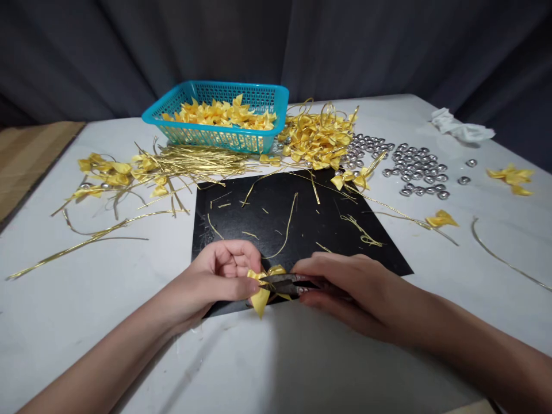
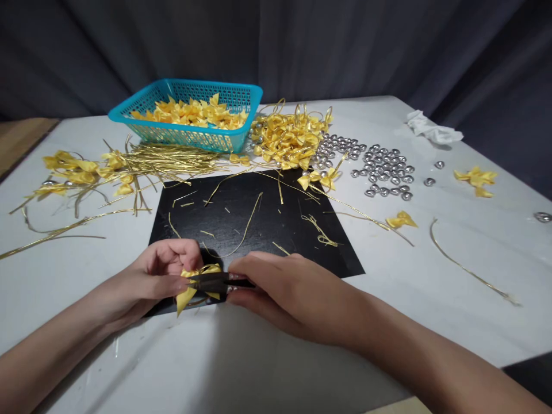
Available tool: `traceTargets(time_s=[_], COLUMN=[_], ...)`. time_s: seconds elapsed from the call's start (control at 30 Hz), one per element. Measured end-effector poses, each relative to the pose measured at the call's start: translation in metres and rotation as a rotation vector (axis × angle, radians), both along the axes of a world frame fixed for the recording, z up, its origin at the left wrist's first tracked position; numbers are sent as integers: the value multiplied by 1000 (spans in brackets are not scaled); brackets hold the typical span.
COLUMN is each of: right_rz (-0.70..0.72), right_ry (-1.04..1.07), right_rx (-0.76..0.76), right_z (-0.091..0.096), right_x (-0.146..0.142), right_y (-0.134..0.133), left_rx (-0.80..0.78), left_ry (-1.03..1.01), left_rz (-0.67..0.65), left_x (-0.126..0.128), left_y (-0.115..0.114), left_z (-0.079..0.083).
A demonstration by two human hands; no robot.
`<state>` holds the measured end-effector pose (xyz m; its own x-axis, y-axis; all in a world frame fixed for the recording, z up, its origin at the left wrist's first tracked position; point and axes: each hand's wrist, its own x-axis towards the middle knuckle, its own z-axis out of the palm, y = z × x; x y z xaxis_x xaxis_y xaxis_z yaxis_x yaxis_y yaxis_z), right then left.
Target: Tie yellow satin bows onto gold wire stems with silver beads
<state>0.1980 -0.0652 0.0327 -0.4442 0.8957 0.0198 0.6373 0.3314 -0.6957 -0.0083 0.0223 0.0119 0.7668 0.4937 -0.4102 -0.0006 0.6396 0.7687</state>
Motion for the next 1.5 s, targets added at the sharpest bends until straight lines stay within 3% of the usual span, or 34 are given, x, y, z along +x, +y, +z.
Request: traceTargets(time_s=[0.2, 0.63, 1.13, 1.5], right_rz=[27, 10, -23, 53], right_ry=[-9, 37, 139, 34], right_rx=[45, -51, 33, 44], right_z=[-1, 0, -2, 2], right_x=[1, 0, 5, 7], right_y=[1, -1, -1, 1], left_rx=[-1, -14, -32, -7], left_ry=[-35, 8, -19, -10], left_rz=[-15, 3, -18, -34], left_x=[1, 1, 2, 2], left_y=[1, 1, 2, 2], left_z=[1, 1, 2, 3])
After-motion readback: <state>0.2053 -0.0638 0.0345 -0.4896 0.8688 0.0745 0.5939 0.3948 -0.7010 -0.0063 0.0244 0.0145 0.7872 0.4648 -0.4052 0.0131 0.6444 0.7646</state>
